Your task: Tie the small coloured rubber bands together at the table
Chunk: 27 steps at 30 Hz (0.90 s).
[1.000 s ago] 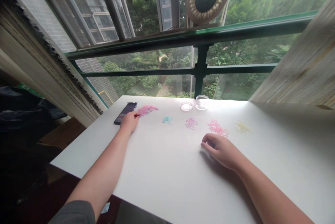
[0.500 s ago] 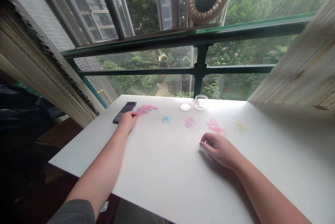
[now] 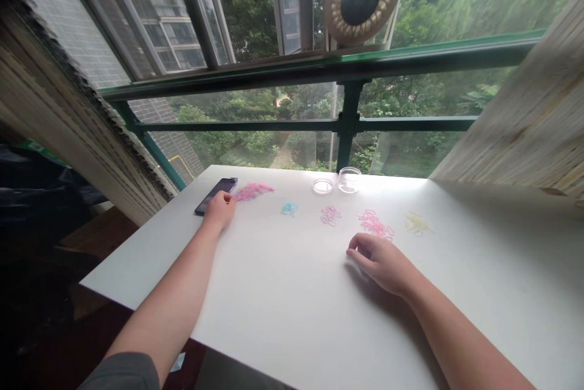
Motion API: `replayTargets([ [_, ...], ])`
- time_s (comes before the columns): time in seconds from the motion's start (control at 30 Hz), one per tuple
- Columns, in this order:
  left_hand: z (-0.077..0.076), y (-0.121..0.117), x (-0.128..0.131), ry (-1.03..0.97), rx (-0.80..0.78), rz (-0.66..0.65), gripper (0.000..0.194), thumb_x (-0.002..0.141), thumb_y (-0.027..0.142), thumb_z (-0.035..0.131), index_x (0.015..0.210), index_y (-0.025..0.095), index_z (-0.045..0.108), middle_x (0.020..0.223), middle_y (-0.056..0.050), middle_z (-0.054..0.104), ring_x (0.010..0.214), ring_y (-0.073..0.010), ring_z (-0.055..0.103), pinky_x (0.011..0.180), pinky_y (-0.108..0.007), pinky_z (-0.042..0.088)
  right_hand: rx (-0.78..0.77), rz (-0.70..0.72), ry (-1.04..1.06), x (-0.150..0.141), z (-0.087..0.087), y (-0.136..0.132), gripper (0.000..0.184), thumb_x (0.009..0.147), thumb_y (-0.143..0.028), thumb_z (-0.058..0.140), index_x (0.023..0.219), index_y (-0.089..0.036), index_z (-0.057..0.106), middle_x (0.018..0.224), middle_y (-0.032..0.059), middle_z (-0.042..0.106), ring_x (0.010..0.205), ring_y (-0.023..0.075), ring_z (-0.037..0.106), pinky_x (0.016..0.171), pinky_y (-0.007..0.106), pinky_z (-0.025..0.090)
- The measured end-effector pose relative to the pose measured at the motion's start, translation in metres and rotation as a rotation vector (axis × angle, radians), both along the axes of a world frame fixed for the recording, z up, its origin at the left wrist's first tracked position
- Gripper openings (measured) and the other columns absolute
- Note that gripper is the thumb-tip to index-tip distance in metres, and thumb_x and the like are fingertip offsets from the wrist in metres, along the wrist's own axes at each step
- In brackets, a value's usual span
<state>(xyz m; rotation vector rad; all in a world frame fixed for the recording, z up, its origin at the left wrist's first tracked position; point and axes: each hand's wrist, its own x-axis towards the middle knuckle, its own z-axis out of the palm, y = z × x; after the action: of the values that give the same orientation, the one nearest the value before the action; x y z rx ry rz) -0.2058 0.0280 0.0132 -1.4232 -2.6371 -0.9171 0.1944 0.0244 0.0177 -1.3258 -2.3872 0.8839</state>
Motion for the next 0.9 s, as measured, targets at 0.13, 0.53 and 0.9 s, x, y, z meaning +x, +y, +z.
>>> replayTargets([
  [0.13, 0.000, 0.001, 0.000, -0.017, 0.092, -0.026, 0.006, 0.076, 0.024, 0.049, 0.078, 0.019, 0.053, 0.081, -0.008, 0.067, 0.079, -0.0227, 0.062, 0.071, -0.031, 0.046, 0.010, 0.007, -0.004, 0.001, -0.002, 0.001, 0.026, 0.085, -0.041, 0.042, 0.078, -0.020, 0.056, 0.064, 0.0009, 0.056, 0.059, 0.0147, 0.049, 0.058, 0.027, 0.038],
  [0.53, -0.001, -0.003, 0.036, -0.189, 0.346, -0.457, 0.013, 0.079, 0.031, 0.049, 0.079, 0.018, 0.051, 0.080, -0.005, 0.066, 0.075, -0.0165, 0.062, 0.060, -0.025, 0.048, -0.027, -0.026, 0.012, -0.004, 0.005, -0.003, 0.021, 0.083, -0.038, 0.045, 0.077, -0.020, 0.055, 0.060, -0.0006, 0.056, 0.056, 0.0134, 0.048, 0.056, 0.026, 0.036],
  [0.9, -0.011, -0.001, 0.043, -0.403, 0.277, -0.532, 0.019, 0.077, 0.028, 0.052, 0.090, 0.015, 0.057, 0.087, -0.008, 0.068, 0.083, -0.0185, 0.065, 0.073, -0.030, 0.051, -0.013, -0.004, 0.008, -0.003, 0.006, -0.004, 0.022, 0.082, -0.038, 0.046, 0.077, -0.020, 0.058, 0.059, 0.0001, 0.056, 0.054, 0.0133, 0.048, 0.051, 0.025, 0.034],
])
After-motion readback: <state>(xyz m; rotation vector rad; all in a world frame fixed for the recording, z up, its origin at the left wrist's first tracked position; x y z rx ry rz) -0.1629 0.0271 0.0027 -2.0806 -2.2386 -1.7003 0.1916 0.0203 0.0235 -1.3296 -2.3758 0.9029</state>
